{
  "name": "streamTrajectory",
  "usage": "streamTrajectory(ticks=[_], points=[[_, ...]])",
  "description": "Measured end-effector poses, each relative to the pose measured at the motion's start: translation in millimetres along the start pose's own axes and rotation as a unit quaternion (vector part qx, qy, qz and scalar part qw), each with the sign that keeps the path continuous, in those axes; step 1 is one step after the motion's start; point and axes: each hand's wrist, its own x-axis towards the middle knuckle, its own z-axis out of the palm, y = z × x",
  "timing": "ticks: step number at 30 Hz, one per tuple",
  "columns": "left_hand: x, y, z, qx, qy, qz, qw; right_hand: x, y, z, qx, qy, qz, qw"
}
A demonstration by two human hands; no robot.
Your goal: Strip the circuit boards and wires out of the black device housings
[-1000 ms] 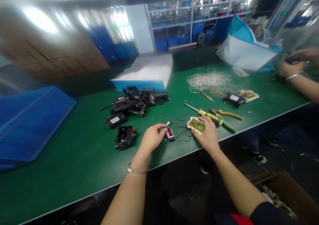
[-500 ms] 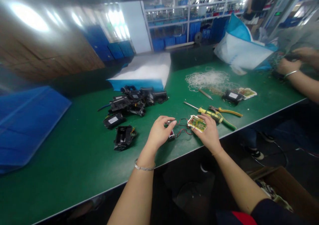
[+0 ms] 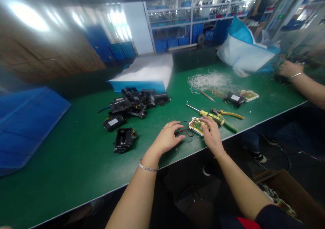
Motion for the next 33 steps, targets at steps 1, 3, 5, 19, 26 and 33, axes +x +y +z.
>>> streamTrajectory(ticks=[1,3,5,19,26,33], points=[[-0.8,-1.7,0.4,-0.001,0.004,-0.005,1.0,0.1,0.2,-0.2,0.004,0.002,0.003,1.0],[-3.0,-4.0,-0.2,-0.005,0.008,-0.009,1.0,0.1,0.2,-0.6,0.007,0.003,0.006,1.0],[-5.8,-5.3,-1.4,-0.007,0.01,-0.008,1.0,-0.2,-0.3,-1.1,0.003,-0.001,0.003,1.0],[-18.3,-16.5,-14.6,0.01,0.03,-0.009,0.999,-5.9,-4.4,-8.5,0.072,0.014,-0.01,0.997],[-26.0,-21.5,-15.8,0.024,0.03,-0.039,0.998,-9.3,-0.2,-4.7,0.097,0.017,0.02,0.995],[-27.6,-25.0,-15.3,0.016,0.024,-0.057,0.998,-11.2,-21.4,-9.1,0.012,-0.04,-0.098,0.994]])
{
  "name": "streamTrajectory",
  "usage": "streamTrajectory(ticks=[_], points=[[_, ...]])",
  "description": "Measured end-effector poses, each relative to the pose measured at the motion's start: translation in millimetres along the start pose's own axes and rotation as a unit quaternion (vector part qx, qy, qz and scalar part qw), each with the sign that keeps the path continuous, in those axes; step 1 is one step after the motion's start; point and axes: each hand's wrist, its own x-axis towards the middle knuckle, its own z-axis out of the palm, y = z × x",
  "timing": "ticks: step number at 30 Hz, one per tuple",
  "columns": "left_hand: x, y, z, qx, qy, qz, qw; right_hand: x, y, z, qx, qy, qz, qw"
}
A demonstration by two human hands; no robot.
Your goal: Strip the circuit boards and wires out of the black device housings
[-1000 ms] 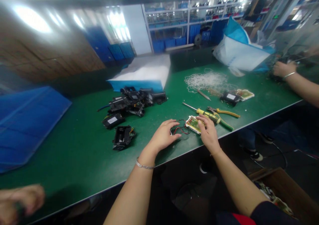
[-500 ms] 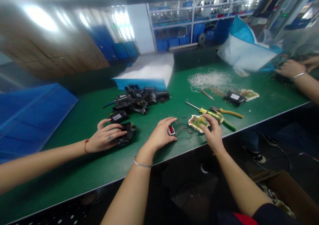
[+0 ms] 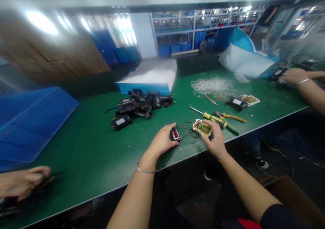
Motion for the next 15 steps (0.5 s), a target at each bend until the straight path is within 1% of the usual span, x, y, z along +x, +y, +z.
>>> streamTrajectory(ticks=[2,4,6,8,10,12,13,15], points=[[0.6,-1.0,0.7,-0.001,0.004,0.002,1.0,5.0,-10.2,3.3,-0.05,-0.063,-0.052,0.995],[1.3,-2.1,1.2,-0.002,0.007,0.011,1.0,13.8,-17.7,9.3,-0.08,-0.103,-0.06,0.99],[1.7,-3.3,1.4,-0.006,0.008,0.017,1.0,26.3,-22.2,15.5,-0.057,-0.131,-0.022,0.99],[1.7,-4.8,1.8,-0.012,0.008,0.013,1.0,41.8,-25.0,19.2,0.022,-0.151,0.045,0.987],[1.5,-6.5,2.7,-0.02,0.011,-0.001,1.0,59.2,-28.3,17.7,0.097,-0.148,0.102,0.979],[1.4,-8.4,4.1,-0.029,0.015,-0.018,0.999,77.2,-33.9,8.6,0.127,-0.126,0.125,0.976],[1.5,-9.2,4.8,-0.033,0.017,-0.025,0.999,85.9,-37.9,0.5,0.137,-0.112,0.132,0.975],[2.3,-10.6,6.1,-0.034,0.019,-0.03,0.999,101.8,-48.1,-23.7,0.198,-0.074,0.151,0.966]])
